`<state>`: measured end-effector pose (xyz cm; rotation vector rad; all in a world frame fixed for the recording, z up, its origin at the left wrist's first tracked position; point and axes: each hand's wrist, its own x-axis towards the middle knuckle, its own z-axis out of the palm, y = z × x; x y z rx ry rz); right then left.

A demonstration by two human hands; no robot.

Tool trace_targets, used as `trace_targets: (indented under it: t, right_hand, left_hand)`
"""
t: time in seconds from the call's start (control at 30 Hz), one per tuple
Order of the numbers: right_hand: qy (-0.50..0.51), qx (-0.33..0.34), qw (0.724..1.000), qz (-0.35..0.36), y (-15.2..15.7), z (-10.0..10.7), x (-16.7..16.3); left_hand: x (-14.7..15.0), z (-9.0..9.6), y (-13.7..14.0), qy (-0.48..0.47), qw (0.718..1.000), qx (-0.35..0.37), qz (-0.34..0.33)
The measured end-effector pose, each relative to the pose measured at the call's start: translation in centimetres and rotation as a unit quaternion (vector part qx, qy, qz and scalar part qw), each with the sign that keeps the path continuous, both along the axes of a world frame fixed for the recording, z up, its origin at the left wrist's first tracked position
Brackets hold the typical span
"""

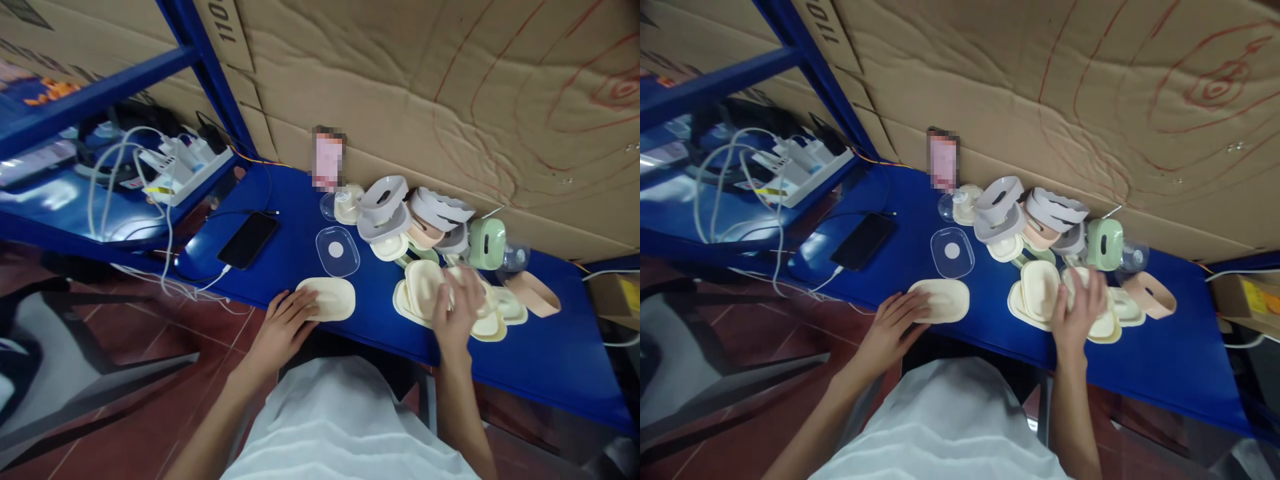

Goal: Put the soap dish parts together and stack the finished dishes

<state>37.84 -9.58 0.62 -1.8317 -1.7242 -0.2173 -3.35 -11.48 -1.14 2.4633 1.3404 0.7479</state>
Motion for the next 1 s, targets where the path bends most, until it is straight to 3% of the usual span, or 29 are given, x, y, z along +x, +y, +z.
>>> trace_targets:
  t: [0.07, 0.17, 0.27, 0.4, 0.57, 0.7, 0.8, 0.9, 1.0]
  right_hand:
    - [-0.036, -0.041, 0.991, 0.121, 0.3, -0.1, -3.2]
    - [-0.101, -0.104, 0.946, 0.291, 2.3, 0.5, -8.4]
    - [-0.152, -0.126, 0.913, 0.357, 5.2, 1.4, -12.1]
    - [-0.178, -0.107, 0.913, 0.352, 7.6, 2.9, -13.5]
    - [-0.153, -0.029, 0.951, 0.267, 9.2, 4.7, -11.3]
    - [-0.178, -0.020, 0.963, 0.203, 12.3, 5.7, -8.8]
    - [-0.207, -0.027, 0.952, 0.222, 14.0, 6.7, -7.3]
    - [-0.203, -0.007, 0.947, 0.248, 12.9, 8.0, -6.7]
    - [-0.160, -0.002, 0.953, 0.259, 8.7, 7.6, -7.6]
  left_hand:
    - [-0.2, 0.3, 0.3, 0.000, 1.000, 0.010, -0.006]
    - [-0.2, 0.5, 0.5, -0.003, 1.000, 0.012, -0.017]
    - [-0.6, 0.0, 0.5, -0.005, 1.000, -0.005, -0.027]
    - [-2.3, -1.1, 0.4, -0.014, 0.999, -0.033, -0.028]
    - [-3.9, -0.3, 0.9, -0.035, 0.999, -0.008, 0.000]
    - [-2.7, 1.0, 1.6, -0.051, 0.998, 0.028, -0.014]
    - [-1.4, 0.9, 2.0, -0.066, 0.997, 0.026, -0.026]
    - [-0.8, 0.1, 2.2, -0.080, 0.997, 0.007, -0.022]
    - [-0.8, -0.6, 2.1, -0.095, 0.995, -0.024, -0.008]
